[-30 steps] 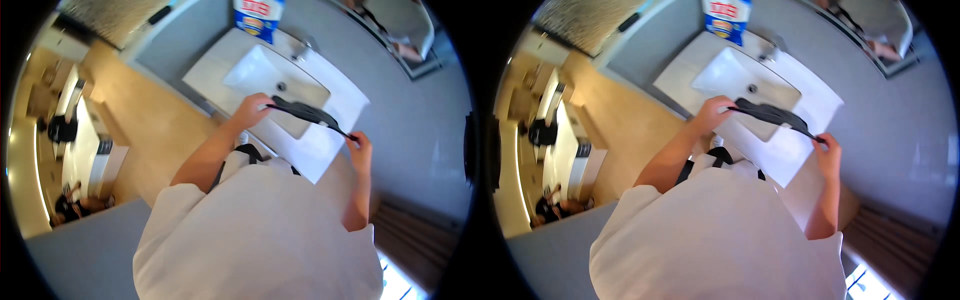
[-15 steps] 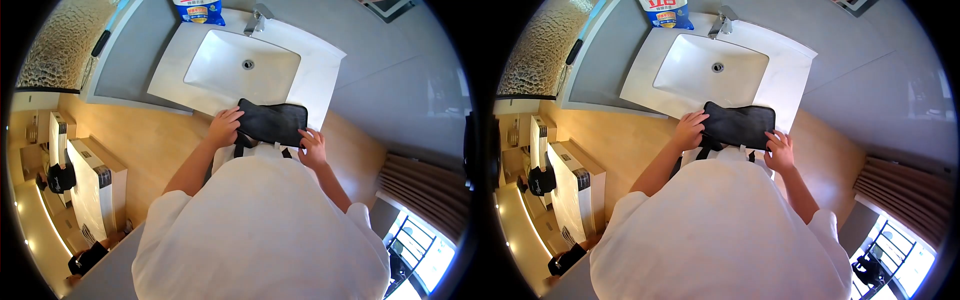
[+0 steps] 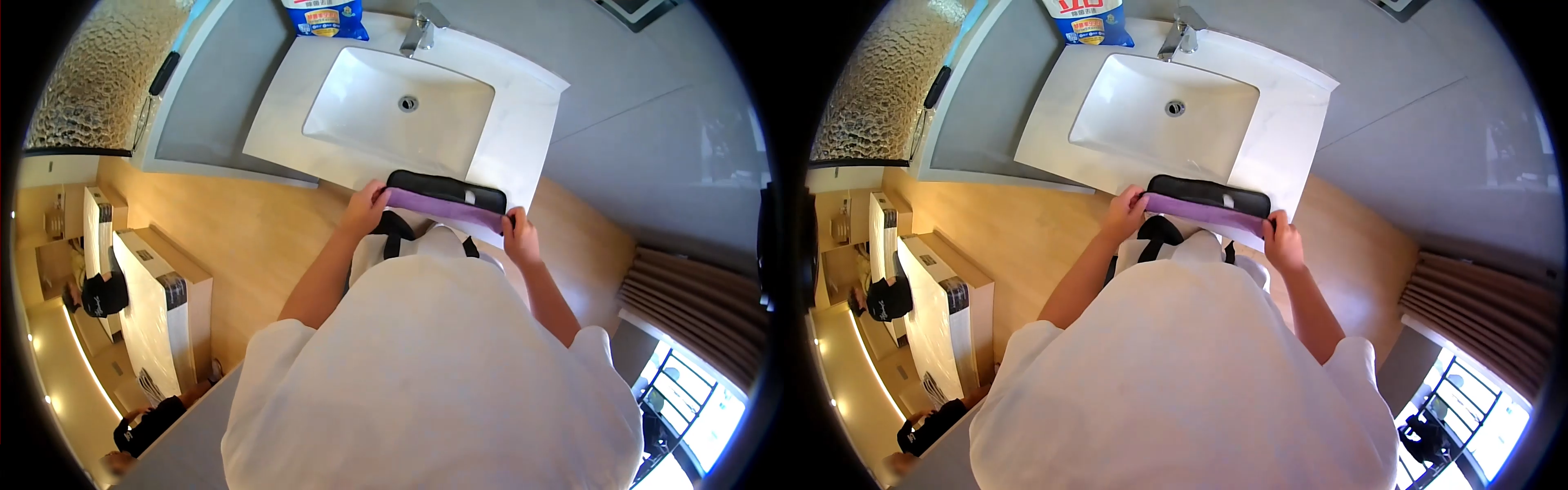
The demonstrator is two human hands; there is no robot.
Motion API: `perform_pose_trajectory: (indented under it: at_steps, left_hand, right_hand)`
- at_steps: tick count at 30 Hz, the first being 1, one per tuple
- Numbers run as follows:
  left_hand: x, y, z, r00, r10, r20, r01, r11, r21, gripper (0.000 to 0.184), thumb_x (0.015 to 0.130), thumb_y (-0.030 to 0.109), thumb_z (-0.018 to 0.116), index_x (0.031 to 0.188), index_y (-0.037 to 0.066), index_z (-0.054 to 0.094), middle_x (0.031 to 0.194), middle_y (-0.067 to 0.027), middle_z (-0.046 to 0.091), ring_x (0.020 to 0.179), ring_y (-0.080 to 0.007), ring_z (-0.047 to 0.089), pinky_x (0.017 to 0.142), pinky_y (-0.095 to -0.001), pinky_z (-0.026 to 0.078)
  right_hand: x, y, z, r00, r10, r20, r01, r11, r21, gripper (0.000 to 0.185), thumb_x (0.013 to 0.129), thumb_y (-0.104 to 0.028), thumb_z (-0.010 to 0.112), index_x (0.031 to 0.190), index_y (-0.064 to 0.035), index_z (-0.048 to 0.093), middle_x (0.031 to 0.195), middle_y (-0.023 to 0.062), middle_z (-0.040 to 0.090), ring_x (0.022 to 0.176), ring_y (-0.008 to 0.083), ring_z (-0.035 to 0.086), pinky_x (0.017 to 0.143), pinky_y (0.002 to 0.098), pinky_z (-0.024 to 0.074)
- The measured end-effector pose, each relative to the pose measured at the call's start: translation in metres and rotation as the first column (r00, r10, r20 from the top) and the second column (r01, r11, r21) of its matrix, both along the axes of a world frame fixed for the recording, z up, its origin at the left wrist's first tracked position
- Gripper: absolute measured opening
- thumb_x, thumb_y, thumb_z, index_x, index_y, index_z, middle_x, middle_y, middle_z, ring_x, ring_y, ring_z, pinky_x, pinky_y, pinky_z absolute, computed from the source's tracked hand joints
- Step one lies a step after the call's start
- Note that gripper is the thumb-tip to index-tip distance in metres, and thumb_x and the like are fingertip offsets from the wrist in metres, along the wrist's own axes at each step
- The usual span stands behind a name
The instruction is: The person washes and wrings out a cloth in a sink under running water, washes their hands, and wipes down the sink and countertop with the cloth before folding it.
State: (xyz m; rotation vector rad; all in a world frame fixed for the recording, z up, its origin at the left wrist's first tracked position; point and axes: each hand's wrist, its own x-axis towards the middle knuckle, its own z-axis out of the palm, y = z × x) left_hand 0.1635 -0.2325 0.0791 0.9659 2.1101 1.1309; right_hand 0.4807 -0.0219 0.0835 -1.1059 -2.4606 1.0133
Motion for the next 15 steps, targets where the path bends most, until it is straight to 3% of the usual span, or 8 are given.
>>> perform_pose_trajectory:
  at_steps: [1, 2, 4, 5, 9, 13, 15]
  left_hand:
    - [-0.001, 0.006, -0.006, 1.0, -0.005, 0.0, 0.005, 1.0, 0.001, 0.015, 0.091, 0.013, 0.066, 0.1, 0.001, 0.062, 0.089, -0.0206, 0.07, 0.081, -0.0373, 0.068, 0.07, -0.0421, 0.052]
    - [-0.002, 0.013, -0.013, 0.999, 0.05, -0.003, -0.05, 0.998, 0.032, 0.016, 0.092, 0.015, 0.067, 0.098, 0.001, 0.062, 0.085, -0.0211, 0.069, 0.077, -0.0382, 0.067, 0.067, -0.042, 0.051]
    - [-0.008, 0.025, -0.02, 0.995, 0.103, -0.003, -0.103, 0.992, 0.07, 0.017, 0.092, 0.016, 0.067, 0.096, 0.001, 0.061, 0.081, -0.0215, 0.068, 0.073, -0.0392, 0.066, 0.064, -0.0419, 0.051]
    - [-0.01, 0.031, -0.022, 0.992, 0.108, -0.07, -0.104, 0.993, 0.06, 0.018, 0.091, 0.017, 0.068, 0.094, 0.001, 0.061, 0.079, -0.0211, 0.068, 0.072, -0.0397, 0.066, 0.064, -0.0426, 0.051]
    - [-0.014, 0.037, -0.028, 0.979, 0.103, -0.173, -0.109, 0.994, -0.026, 0.021, 0.088, 0.019, 0.071, 0.088, 0.001, 0.062, 0.077, -0.0198, 0.068, 0.073, -0.0403, 0.066, 0.065, -0.0439, 0.051]
    - [-0.011, 0.04, -0.023, 0.975, 0.128, -0.18, -0.149, 0.983, -0.104, 0.02, 0.085, 0.019, 0.073, 0.087, 0.002, 0.063, 0.076, -0.0192, 0.069, 0.073, -0.0403, 0.066, 0.065, -0.0458, 0.052]
    - [-0.008, 0.041, -0.021, 0.965, 0.167, -0.2, -0.197, 0.97, -0.141, 0.019, 0.082, 0.018, 0.075, 0.087, 0.003, 0.064, 0.076, -0.0191, 0.068, 0.075, -0.04, 0.066, 0.067, -0.0468, 0.052]
  right_hand:
    - [-0.008, 0.004, 0.002, 0.998, -0.063, -0.01, 0.063, 0.998, -0.001, 0.017, 0.097, -0.02, 0.06, 0.106, -0.0077, 0.052, 0.072, 0.0211, 0.066, 0.069, 0.0459, 0.065, 0.062, 0.0542, 0.0511]
    - [-0.013, 0.009, 0.0, 0.998, -0.069, -0.01, 0.069, 0.998, 0.0, 0.017, 0.097, -0.02, 0.06, 0.106, -0.0077, 0.052, 0.072, 0.0211, 0.066, 0.069, 0.0459, 0.065, 0.062, 0.0542, 0.0511]
    - [-0.026, 0.019, -0.001, 0.991, -0.124, 0.044, 0.123, 0.992, 0.018, 0.017, 0.096, -0.022, 0.061, 0.103, -0.0088, 0.053, 0.072, 0.0213, 0.066, 0.071, 0.0464, 0.065, 0.066, 0.0541, 0.0514]
    - [-0.032, 0.023, 0.005, 0.977, -0.17, 0.129, 0.18, 0.981, -0.073, 0.02, 0.093, -0.025, 0.064, 0.099, -0.0071, 0.058, 0.078, 0.0232, 0.068, 0.078, 0.0465, 0.066, 0.07, 0.0527, 0.0523]
    - [-0.035, 0.036, -0.007, 0.964, -0.227, 0.137, 0.243, 0.963, -0.113, 0.03, 0.088, -0.031, 0.071, 0.099, -0.0039, 0.064, 0.092, 0.0243, 0.07, 0.09, 0.0453, 0.067, 0.078, 0.0498, 0.0536]
    - [-0.038, 0.033, 0.001, 0.916, -0.264, 0.304, 0.298, 0.952, -0.071, 0.032, 0.087, -0.032, 0.072, 0.1, -0.0046, 0.065, 0.095, 0.0222, 0.072, 0.092, 0.0439, 0.067, 0.08, 0.0498, 0.0542]
    - [-0.042, 0.029, 0.007, 0.878, -0.321, 0.356, 0.359, 0.932, -0.045, 0.033, 0.084, -0.03, 0.076, 0.099, -0.0024, 0.066, 0.088, 0.0216, 0.071, 0.081, 0.0377, 0.069, 0.074, 0.0446, 0.0551]
